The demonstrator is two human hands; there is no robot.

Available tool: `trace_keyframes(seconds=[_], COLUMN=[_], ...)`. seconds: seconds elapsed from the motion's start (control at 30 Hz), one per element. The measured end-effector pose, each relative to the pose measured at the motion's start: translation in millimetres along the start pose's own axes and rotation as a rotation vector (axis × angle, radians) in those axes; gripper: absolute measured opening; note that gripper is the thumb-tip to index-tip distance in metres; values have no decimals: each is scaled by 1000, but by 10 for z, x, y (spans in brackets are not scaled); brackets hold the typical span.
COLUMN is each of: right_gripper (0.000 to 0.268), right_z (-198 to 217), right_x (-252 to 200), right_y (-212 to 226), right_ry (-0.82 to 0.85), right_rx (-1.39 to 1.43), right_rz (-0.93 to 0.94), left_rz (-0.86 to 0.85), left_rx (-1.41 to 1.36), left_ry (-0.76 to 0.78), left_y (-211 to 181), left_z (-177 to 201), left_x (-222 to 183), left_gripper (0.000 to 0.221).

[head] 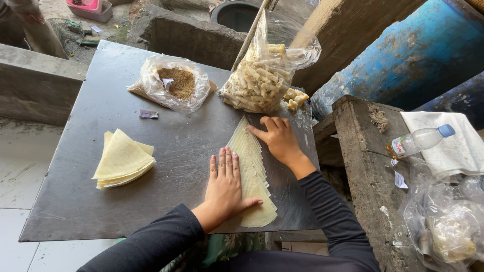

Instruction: The person fills triangular pastry sheets with a spiced mixture and rolls them into small cylinders by hand.

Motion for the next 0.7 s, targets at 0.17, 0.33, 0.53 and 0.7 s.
trace_keyframes(seconds=[0.17, 0.33, 0.53, 0.7], right_gripper=[61, 61, 64, 53], right_z=[38, -75, -291, -298], right_x=[-28, 11, 191, 286], right_y=[-12, 38, -50, -6], right_ry=[24, 42, 111, 112], right_rx=[-48, -112, -84, -205], right_rz=[44, 120, 39, 3], left_rz=[-3, -3, -8, -6], left_rx=[4, 1, 10, 15], left_ry=[6, -4, -4, 11], left_y=[-4, -7, 1, 8], left_z=[6, -4, -23, -33], left_x=[8, 3, 0, 8], left_gripper=[141, 141, 140, 140])
Point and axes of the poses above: each hand's wrist, its own x-axis towards the middle knuckle, its own z-axis out of the back of the hand, y = z × x, the point moved 6 cm from there along x, towards the middle knuckle, and after that the axes turned 13 degrees about -x, right-handed, at the moved point
